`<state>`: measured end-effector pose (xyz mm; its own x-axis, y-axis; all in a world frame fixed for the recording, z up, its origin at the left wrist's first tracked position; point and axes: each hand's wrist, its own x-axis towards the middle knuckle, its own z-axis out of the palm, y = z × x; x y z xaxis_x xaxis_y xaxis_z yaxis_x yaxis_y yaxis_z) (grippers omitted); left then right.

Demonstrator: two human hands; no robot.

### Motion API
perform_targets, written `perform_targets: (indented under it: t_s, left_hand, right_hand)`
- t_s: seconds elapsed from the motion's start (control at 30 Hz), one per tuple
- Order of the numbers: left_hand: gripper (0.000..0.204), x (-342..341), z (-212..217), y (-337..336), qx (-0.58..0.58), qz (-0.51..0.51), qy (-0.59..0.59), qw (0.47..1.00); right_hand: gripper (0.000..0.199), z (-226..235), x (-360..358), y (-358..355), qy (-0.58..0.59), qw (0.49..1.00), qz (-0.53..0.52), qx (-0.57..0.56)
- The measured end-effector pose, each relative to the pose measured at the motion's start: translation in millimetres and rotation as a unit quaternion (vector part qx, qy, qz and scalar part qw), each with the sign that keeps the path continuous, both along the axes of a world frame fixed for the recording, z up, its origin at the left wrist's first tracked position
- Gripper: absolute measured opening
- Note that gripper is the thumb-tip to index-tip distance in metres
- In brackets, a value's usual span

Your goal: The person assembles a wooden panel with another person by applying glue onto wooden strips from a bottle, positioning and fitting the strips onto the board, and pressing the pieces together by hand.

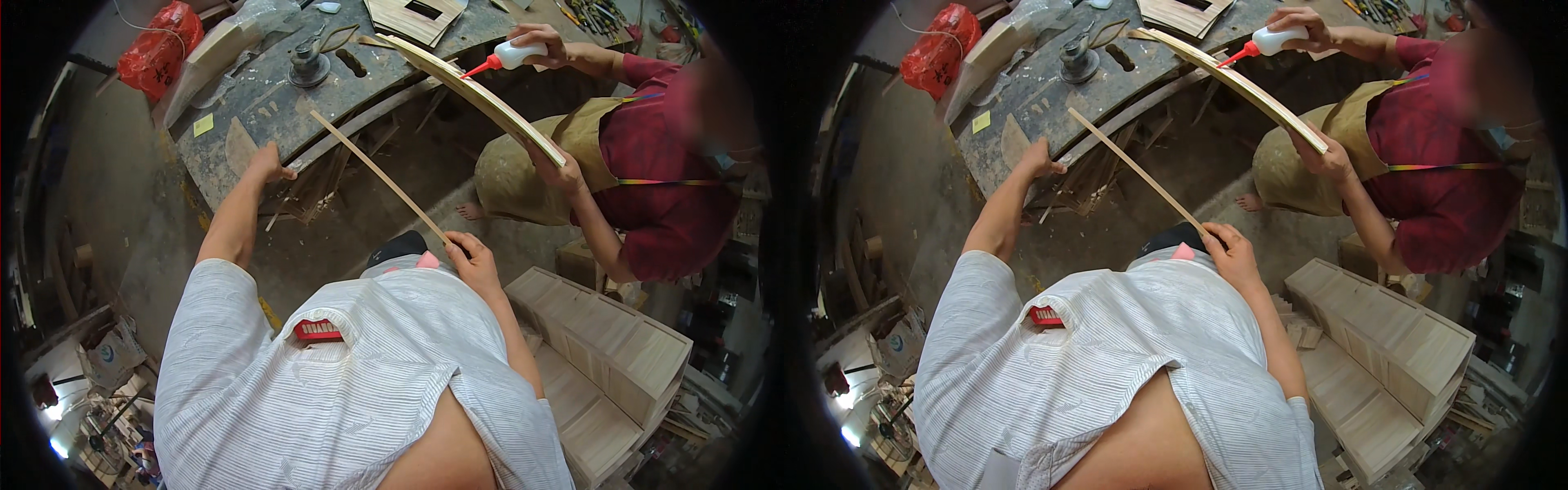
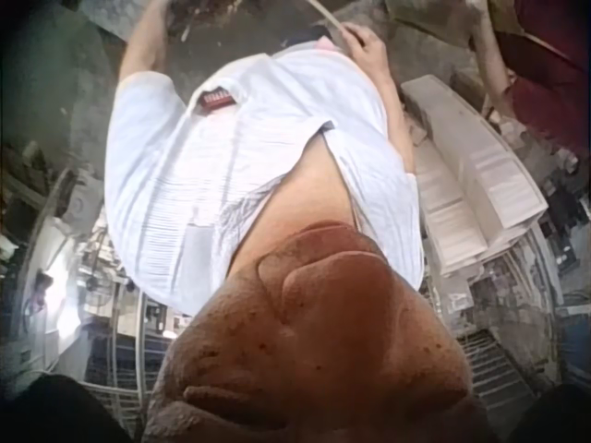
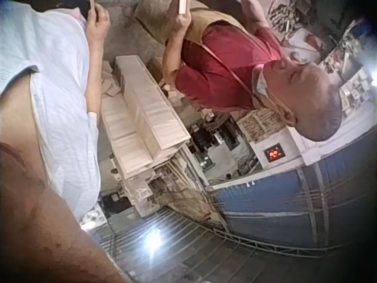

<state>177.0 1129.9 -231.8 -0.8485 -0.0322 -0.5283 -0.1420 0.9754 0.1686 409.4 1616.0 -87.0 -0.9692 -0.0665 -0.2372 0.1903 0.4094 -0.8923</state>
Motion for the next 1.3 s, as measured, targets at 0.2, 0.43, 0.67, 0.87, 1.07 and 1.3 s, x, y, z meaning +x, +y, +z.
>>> perform_targets:
  t_s: [0.2,0.43,0.67,0.87,1.07,1.3]
  left_hand:
    - [0.099,-0.9,-0.1,1.0,-0.012,-0.003,0.001,1.0]
    - [0.1,-2.3,-4.2,-1.2,-0.009,-0.003,-0.003,1.0]
    - [0.101,-2.4,-0.2,2.3,-0.009,0.002,-0.005,1.0]
    - [0.103,-2.3,-2.1,-1.6,-0.012,0.003,-0.007,1.0]
    - [0.101,0.3,-0.6,2.0,-0.018,0.005,0.003,1.0]
    - [0.099,0.3,4.0,1.5,-0.016,0.02,0.001,1.0]
  right_hand:
    - [0.023,2.0,-3.9,0.1,-0.02,1.0,-0.001,-0.008]
    - [0.023,0.4,-7.5,0.4,-0.019,1.0,0.004,-0.008]
    - [0.023,-3.0,-8.9,2.8,-0.013,1.0,0.016,-0.001]
    - [0.023,2.3,-11.2,-0.5,-0.014,1.0,0.015,-0.004]
    - [0.023,3.7,-13.8,0.3,-0.011,1.0,0.013,0.001]
    - [0.023,9.0,-22.6,-1.8,-0.007,1.0,0.02,0.009]
